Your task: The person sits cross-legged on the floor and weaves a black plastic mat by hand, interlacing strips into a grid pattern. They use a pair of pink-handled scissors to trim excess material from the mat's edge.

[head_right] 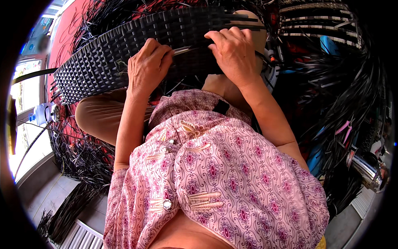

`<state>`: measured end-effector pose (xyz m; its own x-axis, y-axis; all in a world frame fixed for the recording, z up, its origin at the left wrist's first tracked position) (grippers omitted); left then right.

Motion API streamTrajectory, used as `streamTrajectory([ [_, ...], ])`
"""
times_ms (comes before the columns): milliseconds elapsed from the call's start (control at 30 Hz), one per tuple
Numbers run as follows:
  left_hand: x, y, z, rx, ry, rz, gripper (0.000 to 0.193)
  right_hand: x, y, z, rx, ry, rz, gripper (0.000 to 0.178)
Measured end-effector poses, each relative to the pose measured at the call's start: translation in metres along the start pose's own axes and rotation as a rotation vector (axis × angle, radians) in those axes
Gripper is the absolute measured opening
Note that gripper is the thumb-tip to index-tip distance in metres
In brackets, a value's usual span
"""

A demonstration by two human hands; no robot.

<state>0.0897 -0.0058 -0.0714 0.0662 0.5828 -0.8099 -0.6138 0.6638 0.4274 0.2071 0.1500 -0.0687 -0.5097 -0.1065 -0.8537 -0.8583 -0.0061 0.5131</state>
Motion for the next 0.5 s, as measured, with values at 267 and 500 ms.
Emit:
streamTrajectory([
  [267, -0.024, -0.014, -0.028, -0.113, 0.06, 0.012, 0.008, 0.02, 0.01, -0.011, -0.126, 0.124, 0.067, 0.028],
  [500, -0.03, -0.005, -0.02, -0.066, 0.127, -0.017, 0.009, 0.022, 0.018, -0.011, -0.166, 0.145, 0.037, 0.022],
])
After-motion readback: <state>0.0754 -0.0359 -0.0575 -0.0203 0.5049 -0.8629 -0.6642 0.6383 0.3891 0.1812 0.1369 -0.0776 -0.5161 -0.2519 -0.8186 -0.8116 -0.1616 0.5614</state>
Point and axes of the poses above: each hand's wrist, its own y-axis towards the middle knuckle, its own x-axis out of the palm, z = x × y, the point moved 7 cm from there along y, towards the middle knuckle, and after that the axes turned 14 degrees about -x, right-handed, at the moved point
